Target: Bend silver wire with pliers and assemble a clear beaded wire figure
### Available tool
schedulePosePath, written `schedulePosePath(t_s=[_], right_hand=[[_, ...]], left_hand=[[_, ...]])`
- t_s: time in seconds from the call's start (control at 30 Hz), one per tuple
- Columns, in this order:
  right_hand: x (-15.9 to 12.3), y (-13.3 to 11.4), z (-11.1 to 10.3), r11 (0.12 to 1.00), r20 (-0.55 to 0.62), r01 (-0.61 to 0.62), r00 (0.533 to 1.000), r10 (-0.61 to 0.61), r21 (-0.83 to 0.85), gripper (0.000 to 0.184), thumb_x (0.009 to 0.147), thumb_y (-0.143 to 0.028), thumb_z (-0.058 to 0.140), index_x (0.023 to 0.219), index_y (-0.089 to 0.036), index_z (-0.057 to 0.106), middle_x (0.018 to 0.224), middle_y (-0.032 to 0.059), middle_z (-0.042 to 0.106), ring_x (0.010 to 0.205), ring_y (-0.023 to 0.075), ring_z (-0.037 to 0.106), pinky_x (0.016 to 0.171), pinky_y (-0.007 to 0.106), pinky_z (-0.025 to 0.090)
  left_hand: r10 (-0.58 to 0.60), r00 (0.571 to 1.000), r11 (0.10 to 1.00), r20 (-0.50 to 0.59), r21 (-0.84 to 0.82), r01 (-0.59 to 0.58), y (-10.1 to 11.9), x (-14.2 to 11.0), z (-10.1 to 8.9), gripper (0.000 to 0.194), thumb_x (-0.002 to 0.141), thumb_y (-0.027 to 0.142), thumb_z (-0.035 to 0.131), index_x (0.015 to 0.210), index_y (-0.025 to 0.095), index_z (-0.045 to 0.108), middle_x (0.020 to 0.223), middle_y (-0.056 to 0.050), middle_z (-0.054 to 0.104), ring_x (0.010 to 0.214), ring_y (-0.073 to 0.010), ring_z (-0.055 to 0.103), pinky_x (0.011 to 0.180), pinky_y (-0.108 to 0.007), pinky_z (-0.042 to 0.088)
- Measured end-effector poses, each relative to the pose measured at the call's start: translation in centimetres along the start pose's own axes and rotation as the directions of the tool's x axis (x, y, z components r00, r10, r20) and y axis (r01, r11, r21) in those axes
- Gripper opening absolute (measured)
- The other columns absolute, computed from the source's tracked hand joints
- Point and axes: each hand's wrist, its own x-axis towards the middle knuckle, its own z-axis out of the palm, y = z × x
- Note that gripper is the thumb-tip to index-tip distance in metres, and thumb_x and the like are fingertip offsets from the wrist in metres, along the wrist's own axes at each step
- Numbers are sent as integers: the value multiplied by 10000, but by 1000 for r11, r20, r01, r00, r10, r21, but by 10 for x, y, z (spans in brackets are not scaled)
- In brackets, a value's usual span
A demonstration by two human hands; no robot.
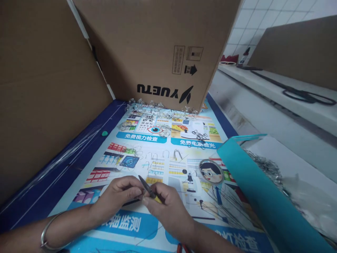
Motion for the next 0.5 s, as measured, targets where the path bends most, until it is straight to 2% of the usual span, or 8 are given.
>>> schedulePosePath(t_s=[0.1, 0.17, 0.27, 0.3, 0.37, 0.4, 0.5], right_hand=[[-1, -3, 2, 997, 24, 33, 999, -31, -74, 194, 748, -336, 567, 655, -179, 501, 613, -39, 455, 585, 93, 411, 530, 195, 364], [0, -4, 0, 987, 32, 65, 998, -60, -146, 190, 772, -340, 556, 677, -179, 522, 618, -35, 478, 588, 97, 437, 532, 197, 375], [4, 3, -13, 916, 14, 203, 977, -211, -347, 150, 817, -333, 537, 781, -189, 559, 683, -12, 546, 627, 119, 497, 564, 219, 407], [7, 7, -18, 849, -4, 278, 950, -313, -450, 131, 820, -321, 544, 802, -192, 561, 710, 1, 562, 642, 129, 509, 580, 233, 415], [12, 16, -29, 659, -2, 408, 849, -528, -632, 108, 831, -262, 532, 910, -194, 563, 810, 41, 593, 750, 166, 536, 672, 280, 436], [15, 20, -34, 561, 10, 422, 805, -593, -712, 102, 833, -240, 526, 918, -194, 561, 843, 58, 599, 808, 189, 538, 724, 313, 435], [18, 25, -42, 292, 115, 404, 732, -671, -867, 106, 834, -212, 516, 924, -193, 570, 853, 75, 605, 834, 217, 537, 755, 359, 422]], left_hand=[[24, 1000, 1000, 17, -11, -24, -2, -2, 0, 263, 749, 393, 634, 692, 137, 616, 646, -20, 621, 613, -125, 543, 608, -249, 439], [24, 998, 996, 51, -84, -20, -4, -1, -2, 272, 756, 402, 633, 695, 140, 592, 615, -4, 603, 593, -115, 538, 601, -248, 440], [36, 998, 971, 61, -238, -21, -5, 4, -7, 216, 783, 350, 624, 737, 145, 572, 709, -15, 648, 650, -113, 576, 643, -255, 455], [43, 998, 960, 48, -277, -28, -5, 6, -9, 195, 794, 329, 615, 749, 146, 566, 766, -27, 666, 679, -117, 595, 644, -252, 457], [45, 999, 940, 22, -339, -34, -5, 11, -13, 175, 806, 304, 604, 759, 146, 546, 830, -46, 683, 719, -130, 628, 626, -245, 462], [39, 999, 931, 14, -363, -31, -4, 12, -14, 179, 806, 303, 603, 757, 147, 532, 822, -48, 685, 722, -139, 642, 612, -243, 463], [-4, 1000, 917, -5, -398, 2, -3, 15, -15, 210, 794, 321, 612, 746, 152, 498, 750, -31, 682, 687, -156, 666, 580, -240, 465]])
